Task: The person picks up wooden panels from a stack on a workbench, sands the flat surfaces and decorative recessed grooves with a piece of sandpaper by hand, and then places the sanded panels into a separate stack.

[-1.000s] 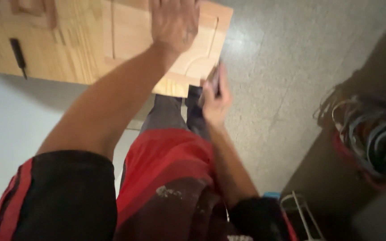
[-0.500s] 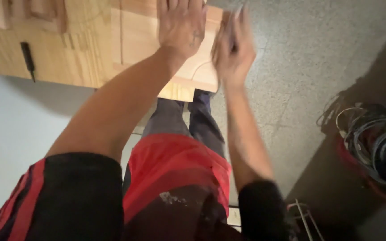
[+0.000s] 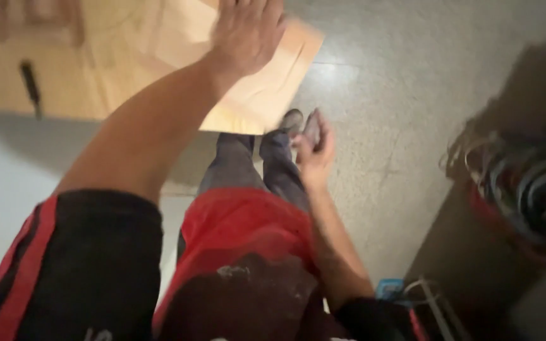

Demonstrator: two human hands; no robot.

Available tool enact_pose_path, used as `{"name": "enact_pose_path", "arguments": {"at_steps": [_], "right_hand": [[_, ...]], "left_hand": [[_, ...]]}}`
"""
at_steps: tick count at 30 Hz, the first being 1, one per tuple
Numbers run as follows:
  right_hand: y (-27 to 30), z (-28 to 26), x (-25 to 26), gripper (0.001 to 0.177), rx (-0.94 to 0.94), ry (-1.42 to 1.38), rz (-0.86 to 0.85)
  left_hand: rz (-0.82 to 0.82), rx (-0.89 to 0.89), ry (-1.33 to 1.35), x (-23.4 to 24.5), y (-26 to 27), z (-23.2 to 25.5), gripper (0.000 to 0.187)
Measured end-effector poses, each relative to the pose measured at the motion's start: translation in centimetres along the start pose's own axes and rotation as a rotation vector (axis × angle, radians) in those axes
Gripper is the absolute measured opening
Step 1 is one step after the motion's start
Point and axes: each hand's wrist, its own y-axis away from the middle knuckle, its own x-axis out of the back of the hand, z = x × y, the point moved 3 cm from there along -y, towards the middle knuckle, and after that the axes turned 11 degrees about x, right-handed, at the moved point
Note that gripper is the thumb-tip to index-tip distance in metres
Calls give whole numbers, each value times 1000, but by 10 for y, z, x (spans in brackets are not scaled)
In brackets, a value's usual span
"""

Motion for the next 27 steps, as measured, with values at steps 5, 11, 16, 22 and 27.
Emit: {"name": "enact_pose_path", "arguments": {"at_steps": [5,11,16,22,27], "right_hand": [[-59,-10,0,62,-157,-794,89],[-64,14,16,80,-206,-942,335],[-80,13,1,53,-253,-1137,259],[-80,-42,-48,80,-52,-135,211],[-84,-65,-83,87,-58,-408,443]], "left_hand": [[-66,-395,-179,0,2,2,41],[157,-433,-13,8,-2,0,30],[214,-445,177,8,-3,0,23],[240,-463,259,16,-6,3,19],[162,-453,149,3,-8,1,30]]}}
